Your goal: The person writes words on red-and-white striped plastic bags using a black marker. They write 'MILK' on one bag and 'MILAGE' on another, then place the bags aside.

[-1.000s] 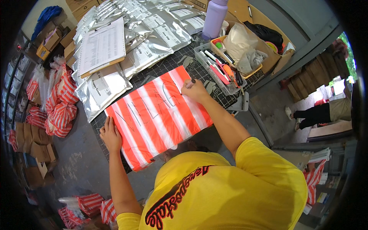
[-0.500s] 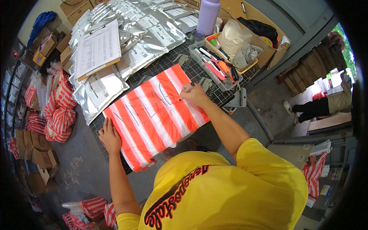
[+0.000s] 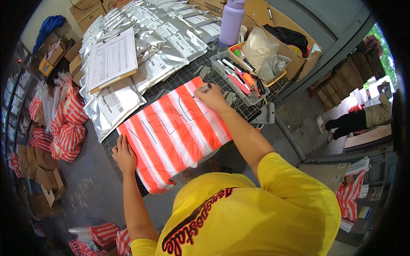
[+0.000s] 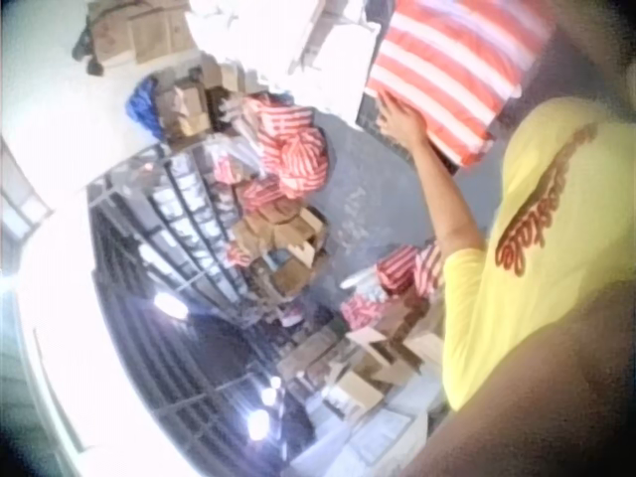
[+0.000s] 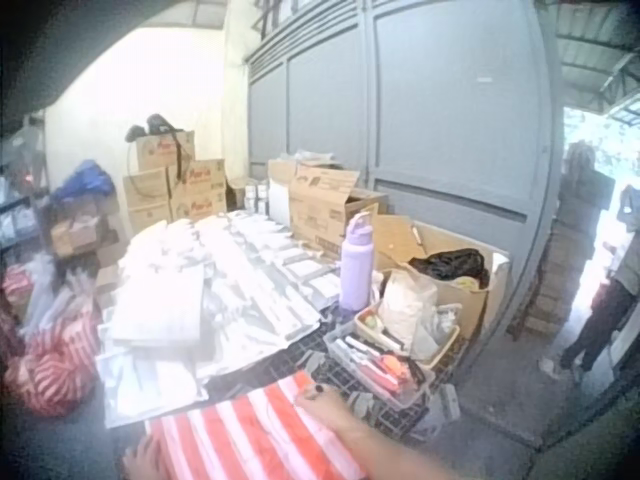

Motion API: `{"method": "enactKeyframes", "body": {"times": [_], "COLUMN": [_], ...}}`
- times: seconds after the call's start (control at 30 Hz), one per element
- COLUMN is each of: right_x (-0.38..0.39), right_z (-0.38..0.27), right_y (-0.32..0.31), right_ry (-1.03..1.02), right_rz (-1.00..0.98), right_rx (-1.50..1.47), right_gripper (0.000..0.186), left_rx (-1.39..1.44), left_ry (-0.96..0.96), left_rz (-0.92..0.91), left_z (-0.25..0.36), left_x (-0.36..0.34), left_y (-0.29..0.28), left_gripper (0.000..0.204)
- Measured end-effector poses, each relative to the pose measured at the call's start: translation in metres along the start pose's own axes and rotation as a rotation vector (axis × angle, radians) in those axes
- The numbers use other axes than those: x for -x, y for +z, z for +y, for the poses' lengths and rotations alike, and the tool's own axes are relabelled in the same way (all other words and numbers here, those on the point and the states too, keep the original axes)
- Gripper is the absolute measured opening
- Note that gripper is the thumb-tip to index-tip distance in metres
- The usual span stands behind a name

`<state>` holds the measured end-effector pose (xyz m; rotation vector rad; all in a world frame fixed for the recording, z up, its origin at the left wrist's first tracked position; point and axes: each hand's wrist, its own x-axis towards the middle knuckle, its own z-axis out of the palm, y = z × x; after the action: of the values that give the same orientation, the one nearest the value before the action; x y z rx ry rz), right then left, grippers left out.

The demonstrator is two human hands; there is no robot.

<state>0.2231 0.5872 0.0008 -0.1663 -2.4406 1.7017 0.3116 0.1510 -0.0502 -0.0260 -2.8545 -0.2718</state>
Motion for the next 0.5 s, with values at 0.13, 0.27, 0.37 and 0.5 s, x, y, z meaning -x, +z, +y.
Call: {"method": "enactKeyframes", "body": {"times": [0.13, 0.27, 0.37, 0.5], "right_x": [-0.010, -0.018, -0.026, -0.031], "right_z": [0.007, 0.014, 0.016, 0.011], "right_y": [0.013, 0.005, -0.002, 0.007], "right_ry": [-0.021, -0.048, -0.080, -0.047], "right_rz": [-0.015, 0.032, 0.074, 0.059], "right_rx": [0.123, 0.171, 0.227, 0.203], "right_gripper": [0.026, 0.023, 0.023, 0.024], "left_rx": [-0.002, -0.006, -0.003, 0.012], "left_ry": [0.003, -0.001, -0.007, -0.008], "left_rz": [0.008, 0.015, 0.012, 0.014], "left_z": [0.000, -0.002, -0.001, -0.001], "left_x": [0.001, 0.003, 0.003, 0.003], "left_y": [-0.001, -0.002, -0.002, -0.001], "left_gripper": [0.046, 0.046, 0.046, 0.046]}}
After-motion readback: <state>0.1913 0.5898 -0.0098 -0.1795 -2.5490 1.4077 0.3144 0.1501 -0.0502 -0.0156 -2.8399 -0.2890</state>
